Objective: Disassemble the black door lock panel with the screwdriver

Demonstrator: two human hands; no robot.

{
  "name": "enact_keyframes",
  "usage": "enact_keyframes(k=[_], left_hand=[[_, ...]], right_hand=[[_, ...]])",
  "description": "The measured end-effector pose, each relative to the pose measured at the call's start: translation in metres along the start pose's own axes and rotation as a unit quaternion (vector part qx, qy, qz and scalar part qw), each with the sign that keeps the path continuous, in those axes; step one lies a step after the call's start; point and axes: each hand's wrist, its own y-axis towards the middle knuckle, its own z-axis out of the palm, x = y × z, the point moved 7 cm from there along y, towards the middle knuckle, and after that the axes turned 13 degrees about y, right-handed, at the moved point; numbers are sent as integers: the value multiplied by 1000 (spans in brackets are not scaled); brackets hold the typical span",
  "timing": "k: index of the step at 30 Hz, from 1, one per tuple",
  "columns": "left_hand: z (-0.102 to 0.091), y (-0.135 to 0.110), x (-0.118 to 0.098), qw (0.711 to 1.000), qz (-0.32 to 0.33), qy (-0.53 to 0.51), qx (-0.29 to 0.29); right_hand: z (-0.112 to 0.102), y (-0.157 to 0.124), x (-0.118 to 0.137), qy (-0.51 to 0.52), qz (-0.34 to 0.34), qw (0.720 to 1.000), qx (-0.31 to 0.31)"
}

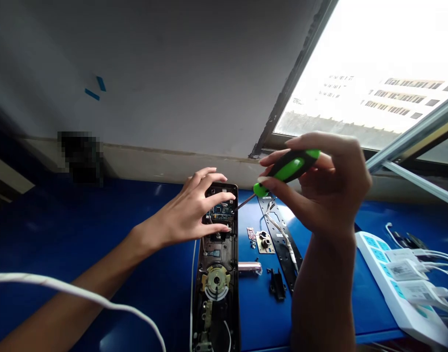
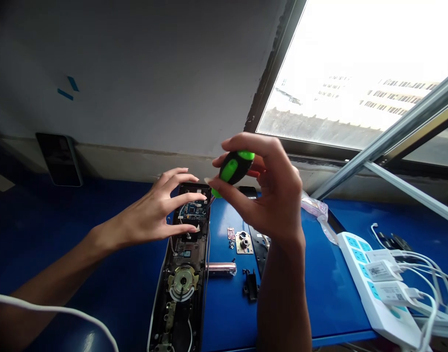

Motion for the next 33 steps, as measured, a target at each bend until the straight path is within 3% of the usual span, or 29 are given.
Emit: enact_keyframes(k=[7,25,33], left_hand=[[17,-5,6,997,-20,4,70],[24,-6,8,995,-21,-40,87],[25,-4,11,993,-46,-86,65]], right_hand=[[11,-3,-13,-9,31,998,53],[15,-4,-12,-40,54,996,56],[18,-1,-4,-71,47,994,69]])
